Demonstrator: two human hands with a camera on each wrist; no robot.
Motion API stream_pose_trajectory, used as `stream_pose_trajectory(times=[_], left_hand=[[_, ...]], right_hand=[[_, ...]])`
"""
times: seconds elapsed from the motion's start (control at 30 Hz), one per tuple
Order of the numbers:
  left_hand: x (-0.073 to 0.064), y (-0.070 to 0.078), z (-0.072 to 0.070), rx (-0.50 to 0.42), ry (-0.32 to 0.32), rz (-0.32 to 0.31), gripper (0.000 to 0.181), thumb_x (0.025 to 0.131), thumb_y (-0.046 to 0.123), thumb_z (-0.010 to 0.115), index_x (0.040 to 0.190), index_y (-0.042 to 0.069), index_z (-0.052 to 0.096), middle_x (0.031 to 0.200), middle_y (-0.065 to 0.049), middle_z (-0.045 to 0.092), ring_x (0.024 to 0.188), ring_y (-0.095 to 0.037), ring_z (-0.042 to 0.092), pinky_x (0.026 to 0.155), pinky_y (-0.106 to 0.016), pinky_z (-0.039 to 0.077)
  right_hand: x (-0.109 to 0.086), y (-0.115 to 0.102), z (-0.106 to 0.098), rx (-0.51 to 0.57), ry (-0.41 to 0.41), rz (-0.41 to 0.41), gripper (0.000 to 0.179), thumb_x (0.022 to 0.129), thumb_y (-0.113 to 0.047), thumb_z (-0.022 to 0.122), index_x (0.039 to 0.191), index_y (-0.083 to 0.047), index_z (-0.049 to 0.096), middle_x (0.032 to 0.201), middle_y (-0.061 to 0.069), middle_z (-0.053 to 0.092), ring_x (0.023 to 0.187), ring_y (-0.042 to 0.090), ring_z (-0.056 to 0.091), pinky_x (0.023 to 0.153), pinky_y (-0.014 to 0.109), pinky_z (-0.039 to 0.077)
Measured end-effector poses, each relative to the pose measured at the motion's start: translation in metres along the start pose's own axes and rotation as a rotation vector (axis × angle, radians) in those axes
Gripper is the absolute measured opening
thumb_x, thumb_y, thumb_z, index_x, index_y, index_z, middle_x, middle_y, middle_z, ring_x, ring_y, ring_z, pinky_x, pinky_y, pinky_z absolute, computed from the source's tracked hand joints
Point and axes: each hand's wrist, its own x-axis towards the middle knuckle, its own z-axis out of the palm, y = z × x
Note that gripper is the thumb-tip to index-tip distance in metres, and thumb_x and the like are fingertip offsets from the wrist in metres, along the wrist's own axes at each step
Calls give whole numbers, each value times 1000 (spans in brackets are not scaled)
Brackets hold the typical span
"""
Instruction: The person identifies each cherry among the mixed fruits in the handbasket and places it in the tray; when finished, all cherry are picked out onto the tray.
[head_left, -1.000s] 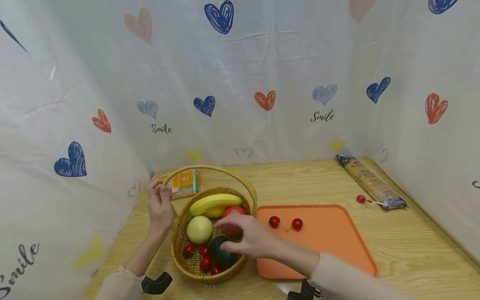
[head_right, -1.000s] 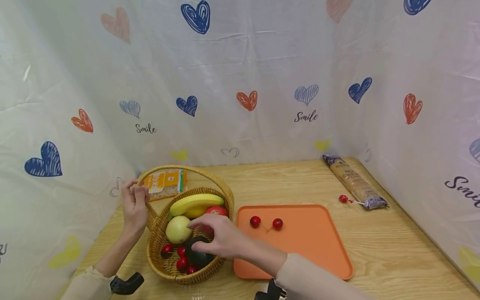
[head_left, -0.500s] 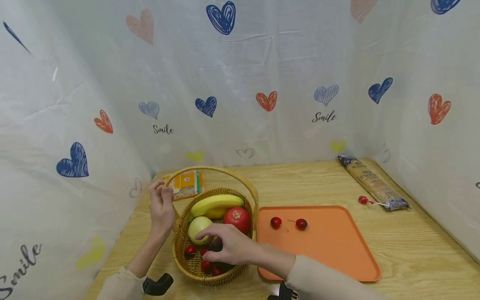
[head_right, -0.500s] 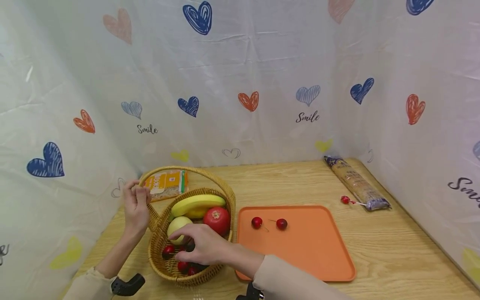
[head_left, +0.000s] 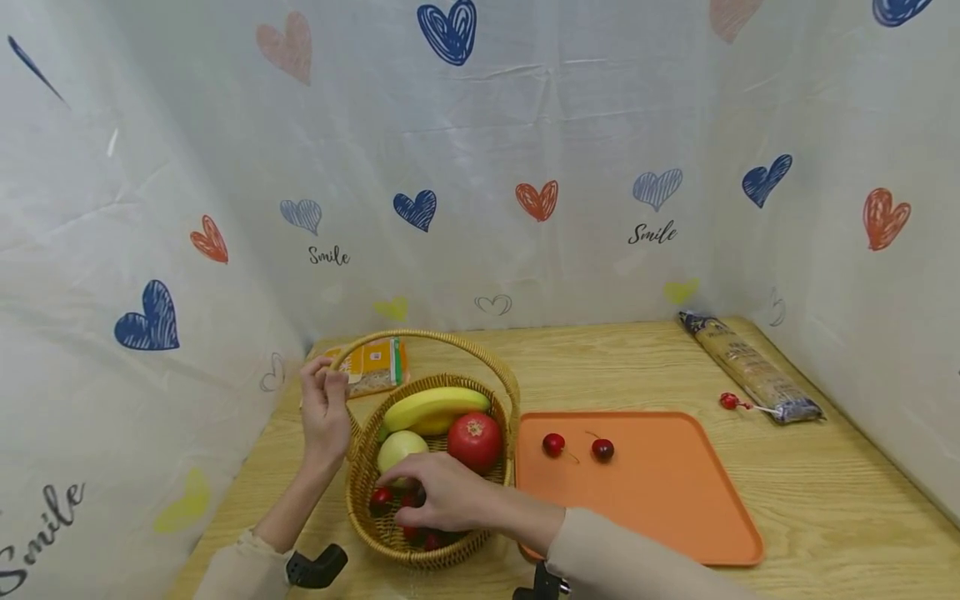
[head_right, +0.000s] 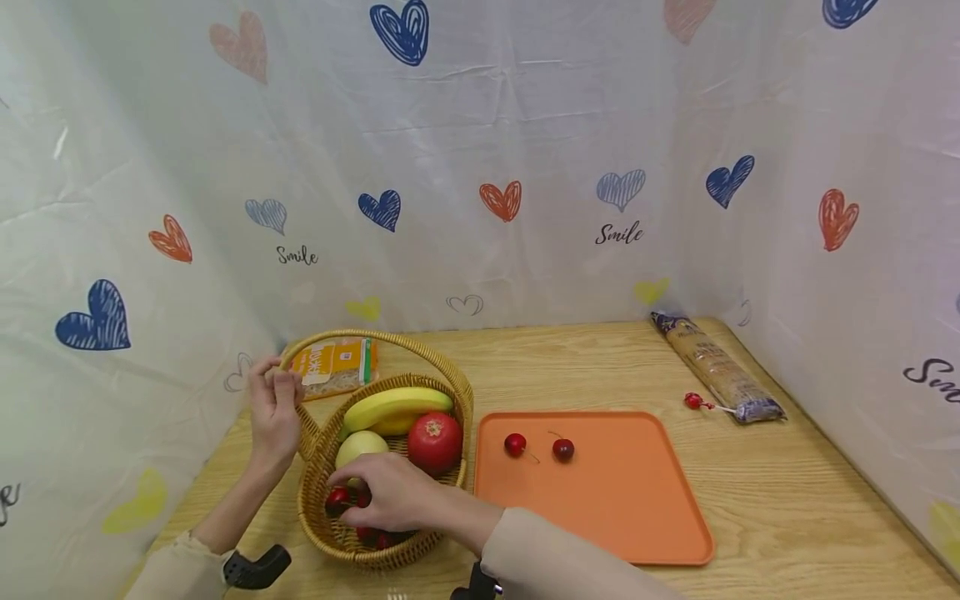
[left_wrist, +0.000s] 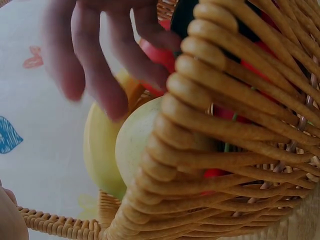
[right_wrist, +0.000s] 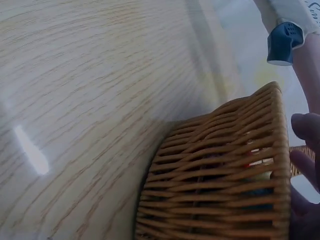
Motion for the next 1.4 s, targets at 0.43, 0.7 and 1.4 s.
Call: stream_pose_trajectory(times=[0.43,0.7,1.4], left_hand=[[0,-32,-5,-21,7,-11,21,104,7,32,119,-7,34,73,-6,38,57,-10,29,55,-25,28],[-4,-18,-9,23,11,-8,20,103,4,31,117,-10,33,74,-10,39,55,-9,28,53,-25,27],[2,-10,-2,3,1,0,20,103,1,31,117,-12,34,72,-9,39,61,-12,33,60,-24,30]], right_hand=[[23,-11,27,-233,-165,93,38,82,-19,73,119,-20,65,111,-12,63,99,-1,55,78,16,44],[27,-17,47,-451,-173,137,31,77,-26,77,106,-32,67,93,-20,62,81,0,58,56,25,46],[13,-5,16,-652,-392,-134,15,78,-22,77,87,-33,70,80,-19,54,69,-3,48,56,15,40]])
